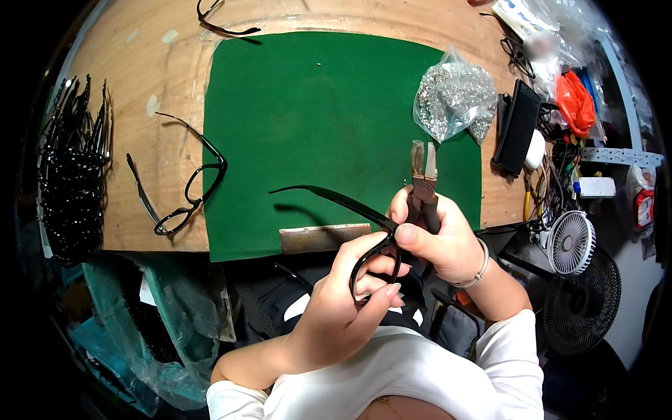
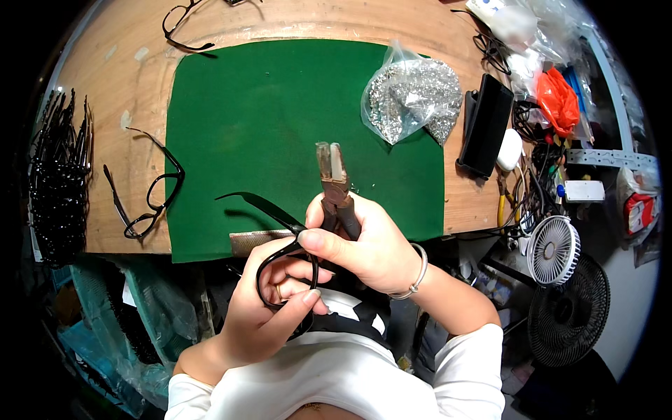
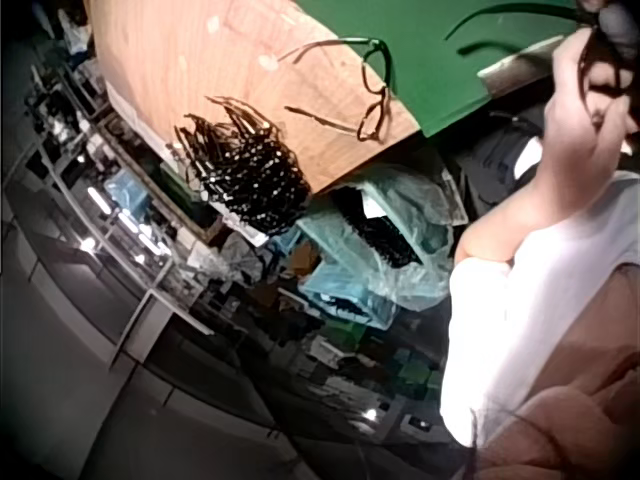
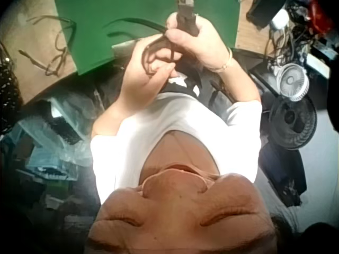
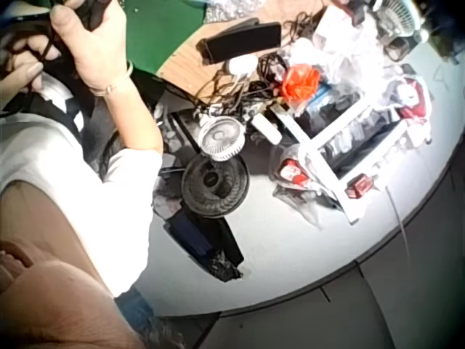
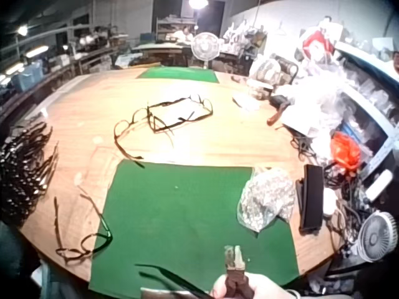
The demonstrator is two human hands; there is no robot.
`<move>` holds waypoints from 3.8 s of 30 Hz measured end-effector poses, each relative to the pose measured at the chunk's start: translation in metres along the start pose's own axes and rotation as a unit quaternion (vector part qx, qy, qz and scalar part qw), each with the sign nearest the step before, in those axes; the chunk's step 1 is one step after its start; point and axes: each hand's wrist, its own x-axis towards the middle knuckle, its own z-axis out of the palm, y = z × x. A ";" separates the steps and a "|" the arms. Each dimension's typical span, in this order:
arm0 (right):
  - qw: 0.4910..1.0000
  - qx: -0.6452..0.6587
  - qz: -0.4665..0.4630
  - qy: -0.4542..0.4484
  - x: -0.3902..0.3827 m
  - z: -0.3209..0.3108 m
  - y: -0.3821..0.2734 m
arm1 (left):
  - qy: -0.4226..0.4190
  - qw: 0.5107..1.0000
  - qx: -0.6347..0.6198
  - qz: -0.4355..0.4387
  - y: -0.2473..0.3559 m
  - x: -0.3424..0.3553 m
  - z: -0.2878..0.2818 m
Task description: The person uses pliers to repeatedly press and adjust the temple arms of multiple black eyeglass frames on a green mat. They handle each frame one at a time, applying pressure near the hinge area, then set the frames aside and pick up the next one.
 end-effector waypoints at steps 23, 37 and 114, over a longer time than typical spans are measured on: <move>0.909 -0.351 0.057 -0.219 -0.017 -0.018 -0.020 | -0.040 0.983 -0.119 -0.132 0.022 -0.012 -0.026; 0.826 -0.558 -0.036 -0.064 -0.018 -0.011 -0.011 | -0.008 0.987 -0.070 -0.142 0.019 -0.008 -0.013; 0.802 -0.560 -0.107 0.179 -0.007 -0.081 0.008 | 0.103 0.981 0.031 0.160 0.076 0.019 -0.036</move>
